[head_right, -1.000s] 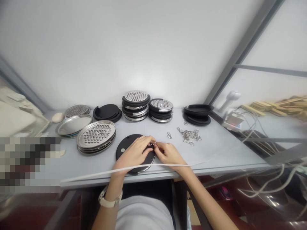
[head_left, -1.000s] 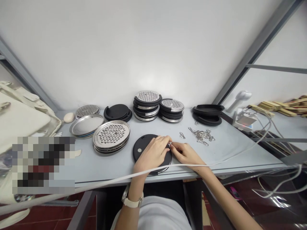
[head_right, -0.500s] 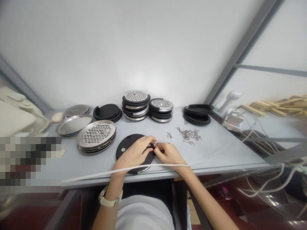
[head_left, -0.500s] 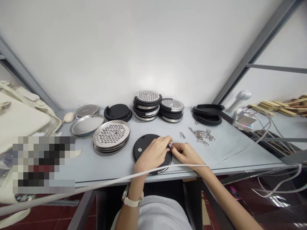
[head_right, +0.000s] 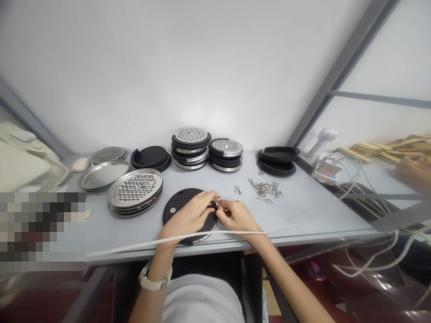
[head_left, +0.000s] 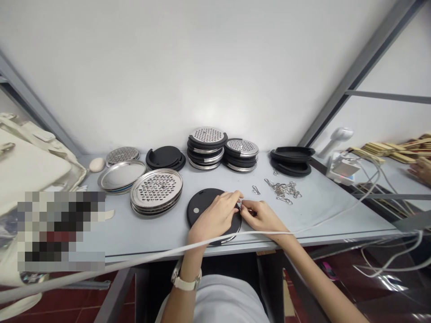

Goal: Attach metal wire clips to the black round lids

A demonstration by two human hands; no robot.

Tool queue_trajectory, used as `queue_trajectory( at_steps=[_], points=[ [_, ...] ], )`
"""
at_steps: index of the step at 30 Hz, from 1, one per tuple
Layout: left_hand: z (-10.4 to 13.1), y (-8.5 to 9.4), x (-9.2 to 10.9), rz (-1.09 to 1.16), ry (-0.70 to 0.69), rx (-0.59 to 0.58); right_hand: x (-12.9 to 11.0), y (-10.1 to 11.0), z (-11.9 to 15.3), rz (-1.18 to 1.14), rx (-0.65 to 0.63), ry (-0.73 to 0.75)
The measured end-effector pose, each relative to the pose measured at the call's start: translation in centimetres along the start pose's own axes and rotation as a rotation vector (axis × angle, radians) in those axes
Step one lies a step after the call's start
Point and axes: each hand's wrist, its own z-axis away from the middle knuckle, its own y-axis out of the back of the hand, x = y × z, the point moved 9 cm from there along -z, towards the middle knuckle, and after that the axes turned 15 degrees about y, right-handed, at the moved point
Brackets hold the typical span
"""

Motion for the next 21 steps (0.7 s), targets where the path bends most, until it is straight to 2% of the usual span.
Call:
queue_trajectory(
  at_steps=[21],
  points=[
    [0.13,-0.06,-0.34,0.034,0.037,-0.021,-0.37,0.16,0.00,-0.010,0.023,0.025]
  ],
)
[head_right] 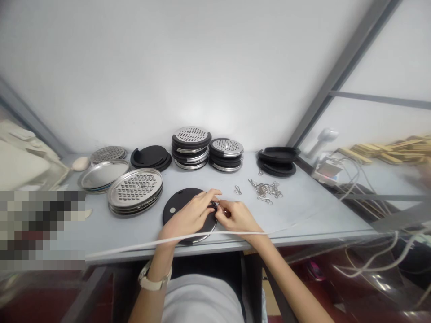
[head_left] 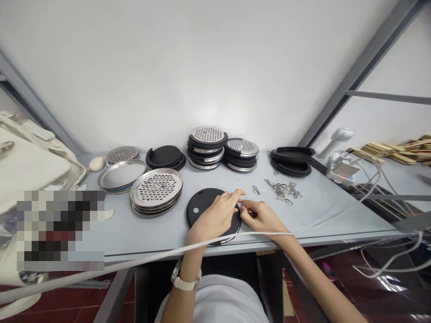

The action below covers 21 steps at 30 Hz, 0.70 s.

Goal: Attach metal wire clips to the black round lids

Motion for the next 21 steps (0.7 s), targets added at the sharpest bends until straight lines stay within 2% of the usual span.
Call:
queue_trajectory(
  at_steps=[21],
  points=[
    [-0.07,0.05,-0.14,-0.001,0.007,0.011,0.04,-0.16,-0.01,-0.031,-0.028,-0.007]
  ],
)
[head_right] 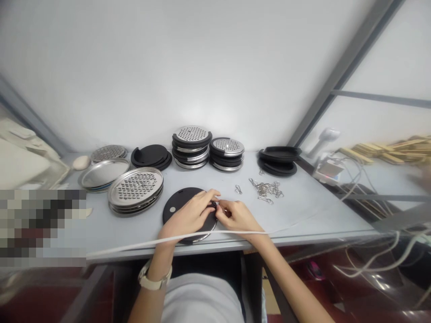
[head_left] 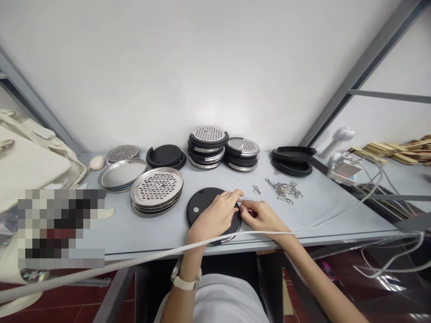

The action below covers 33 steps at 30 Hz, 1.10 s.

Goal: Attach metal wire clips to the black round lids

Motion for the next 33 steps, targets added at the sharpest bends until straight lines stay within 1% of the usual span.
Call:
queue_trajectory(
  at_steps=[8,33],
  points=[
    [0.06,0.08,0.06,0.011,-0.012,0.003,-0.07,0.04,0.09,0.014,-0.002,-0.009],
    [0.03,0.05,0.43,0.011,-0.033,-0.007,0.16,-0.10,0.16,0.019,0.022,0.025]
  ],
)
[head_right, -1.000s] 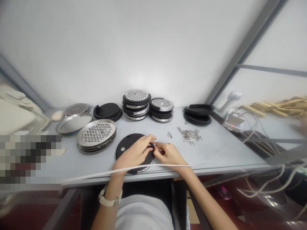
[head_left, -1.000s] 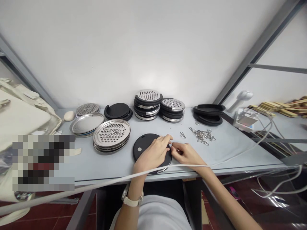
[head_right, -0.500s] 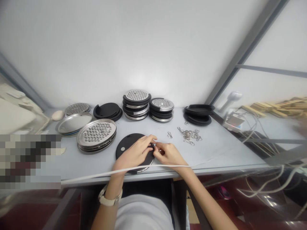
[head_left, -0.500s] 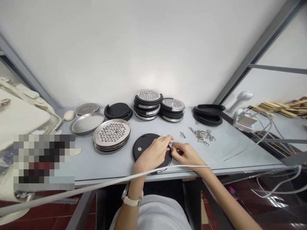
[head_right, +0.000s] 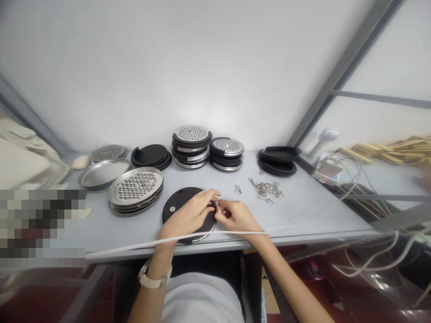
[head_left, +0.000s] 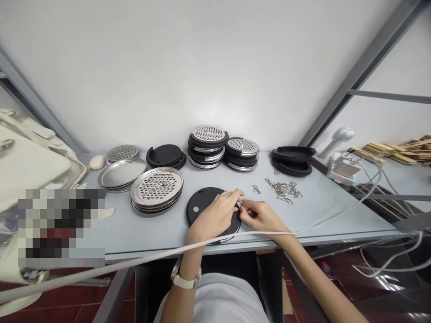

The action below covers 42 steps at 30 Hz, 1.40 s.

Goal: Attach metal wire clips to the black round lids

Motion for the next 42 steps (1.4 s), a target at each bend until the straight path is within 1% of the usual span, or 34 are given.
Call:
queue_trajectory(
  at_steps=[28,42],
  points=[
    [-0.08,0.05,-0.20,0.017,0.015,-0.003,0.01,0.03,0.03,0.003,0.026,0.006],
    [0.06,0.14,-0.05,0.015,0.005,-0.005,0.31,0.06,0.01,-0.068,0.037,-0.027]
  ],
)
